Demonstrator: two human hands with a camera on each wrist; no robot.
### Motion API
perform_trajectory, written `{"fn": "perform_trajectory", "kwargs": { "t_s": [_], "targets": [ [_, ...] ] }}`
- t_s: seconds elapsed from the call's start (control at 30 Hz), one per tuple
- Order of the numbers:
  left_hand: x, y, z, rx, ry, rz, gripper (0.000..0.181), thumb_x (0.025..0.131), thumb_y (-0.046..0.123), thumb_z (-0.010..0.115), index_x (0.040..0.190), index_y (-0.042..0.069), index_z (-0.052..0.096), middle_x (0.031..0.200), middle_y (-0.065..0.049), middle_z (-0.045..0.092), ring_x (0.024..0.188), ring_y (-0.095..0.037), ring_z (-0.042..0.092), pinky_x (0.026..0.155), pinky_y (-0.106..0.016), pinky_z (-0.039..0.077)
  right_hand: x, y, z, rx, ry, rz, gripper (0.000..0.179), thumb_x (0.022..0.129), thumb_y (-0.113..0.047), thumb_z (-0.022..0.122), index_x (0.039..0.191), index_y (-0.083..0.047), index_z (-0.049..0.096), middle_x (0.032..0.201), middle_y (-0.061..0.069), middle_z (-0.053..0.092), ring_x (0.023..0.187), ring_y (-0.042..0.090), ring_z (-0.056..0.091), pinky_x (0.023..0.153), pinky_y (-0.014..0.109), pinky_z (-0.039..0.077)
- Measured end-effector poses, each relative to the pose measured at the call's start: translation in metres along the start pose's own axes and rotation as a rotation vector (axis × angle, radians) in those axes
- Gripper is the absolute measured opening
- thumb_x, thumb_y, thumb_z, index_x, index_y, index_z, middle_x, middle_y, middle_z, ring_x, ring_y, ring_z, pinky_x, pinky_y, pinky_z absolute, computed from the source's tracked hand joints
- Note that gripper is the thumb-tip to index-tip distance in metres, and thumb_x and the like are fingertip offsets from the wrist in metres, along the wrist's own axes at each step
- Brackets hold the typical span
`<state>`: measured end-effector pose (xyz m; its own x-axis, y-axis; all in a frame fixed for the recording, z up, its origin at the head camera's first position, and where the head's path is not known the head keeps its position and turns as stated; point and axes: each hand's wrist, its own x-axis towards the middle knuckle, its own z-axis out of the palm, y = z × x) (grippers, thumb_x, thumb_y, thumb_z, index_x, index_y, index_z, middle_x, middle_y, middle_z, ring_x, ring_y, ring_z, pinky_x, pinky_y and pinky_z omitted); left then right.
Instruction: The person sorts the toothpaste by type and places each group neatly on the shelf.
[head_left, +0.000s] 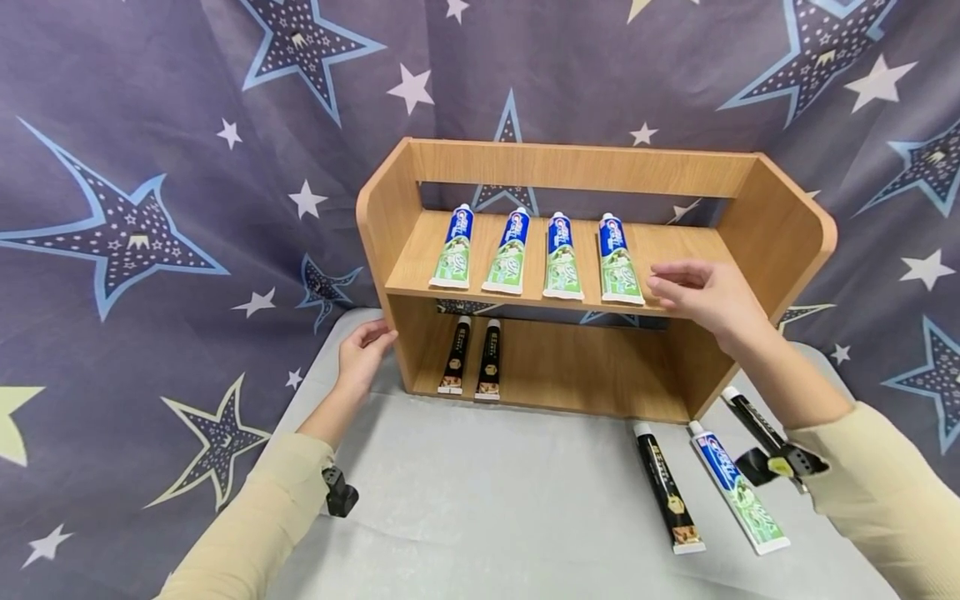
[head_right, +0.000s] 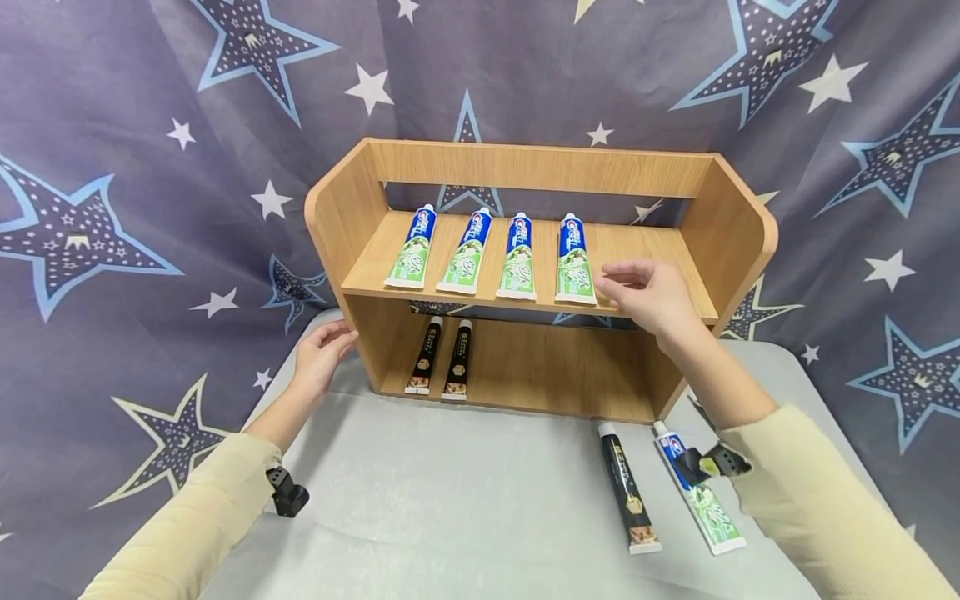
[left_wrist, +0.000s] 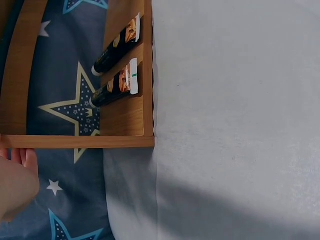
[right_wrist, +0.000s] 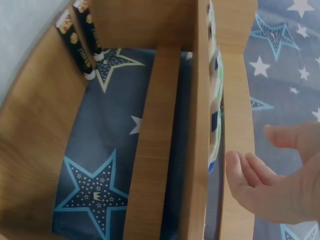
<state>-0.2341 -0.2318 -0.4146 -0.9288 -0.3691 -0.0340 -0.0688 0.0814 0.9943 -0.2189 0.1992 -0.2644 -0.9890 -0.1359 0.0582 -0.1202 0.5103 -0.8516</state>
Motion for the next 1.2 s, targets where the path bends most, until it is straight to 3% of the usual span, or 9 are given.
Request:
{"fn": "perform_trajectory", "kwargs": {
  "t_s": [0.2, 0.4, 0.6, 0.9, 1.07, 1.2],
  "targets": [
    [0.001, 0.000, 0.000, -0.011, -0.004, 0.002, 0.035, 0.091, 0.011, 0.063, 0.123, -0.002, 0.058, 0.108, -0.002, 0.062, 0.082, 0.009, 0.057, 0.079, -0.008, 0.050, -0.023, 0.015, 0.005, 0.015, 0.029, -0.032, 0.048, 0.095, -0.021, 0.059, 0.130, 0.011, 0.050, 0.082, -0.038, 0.057, 0.078, -0.016, 0.059, 0.071, 0.007, 0.053],
    [0.000, 0.001, 0.000, -0.013, 0.001, -0.001, 0.034, 0.090, 0.009, 0.062, 0.122, -0.003, 0.058, 0.102, 0.004, 0.061, 0.082, 0.009, 0.056, 0.077, -0.007, 0.050, -0.041, 0.037, 0.009, -0.024, 0.068, 0.011, 0.048, 0.094, -0.027, 0.062, 0.128, 0.006, 0.054, 0.082, -0.037, 0.057, 0.077, -0.016, 0.059, 0.071, 0.007, 0.053],
    [0.002, 0.003, -0.001, -0.025, -0.005, -0.006, 0.035, 0.090, 0.009, 0.062, 0.123, -0.003, 0.058, 0.100, 0.005, 0.061, 0.083, 0.008, 0.057, 0.079, -0.007, 0.050, -0.048, 0.066, 0.017, -0.012, 0.027, 0.079, 0.050, 0.094, -0.028, 0.062, 0.129, 0.006, 0.052, 0.082, -0.034, 0.058, 0.077, -0.014, 0.060, 0.071, 0.009, 0.054],
    [0.002, 0.000, -0.001, -0.028, -0.001, 0.003, 0.035, 0.090, 0.010, 0.064, 0.122, -0.004, 0.058, 0.101, 0.003, 0.062, 0.085, 0.005, 0.057, 0.078, -0.007, 0.050, -0.049, 0.112, 0.033, -0.106, 0.004, 0.175, 0.046, 0.094, -0.025, 0.062, 0.125, 0.009, 0.055, 0.098, 0.001, 0.072, 0.070, -0.010, 0.057, 0.063, 0.014, 0.055],
    [0.003, -0.004, -0.001, -0.041, 0.004, 0.024, 0.034, 0.089, 0.008, 0.064, 0.120, -0.005, 0.058, 0.091, 0.014, 0.061, 0.085, 0.005, 0.059, 0.077, -0.007, 0.051, -0.053, 0.134, 0.038, -0.192, -0.017, 0.220, 0.044, 0.094, -0.028, 0.062, 0.120, 0.007, 0.059, 0.103, 0.019, 0.070, 0.071, 0.001, 0.060, 0.060, 0.018, 0.053],
    [0.003, -0.005, -0.001, -0.050, -0.002, 0.032, 0.034, 0.089, 0.008, 0.065, 0.120, -0.004, 0.058, 0.084, 0.020, 0.060, 0.086, 0.005, 0.059, 0.077, -0.008, 0.050, -0.059, 0.150, 0.044, -0.219, -0.044, 0.266, 0.040, 0.093, -0.026, 0.063, 0.116, 0.007, 0.061, 0.103, 0.022, 0.069, 0.073, 0.009, 0.062, 0.060, 0.022, 0.053]
  ]
}}
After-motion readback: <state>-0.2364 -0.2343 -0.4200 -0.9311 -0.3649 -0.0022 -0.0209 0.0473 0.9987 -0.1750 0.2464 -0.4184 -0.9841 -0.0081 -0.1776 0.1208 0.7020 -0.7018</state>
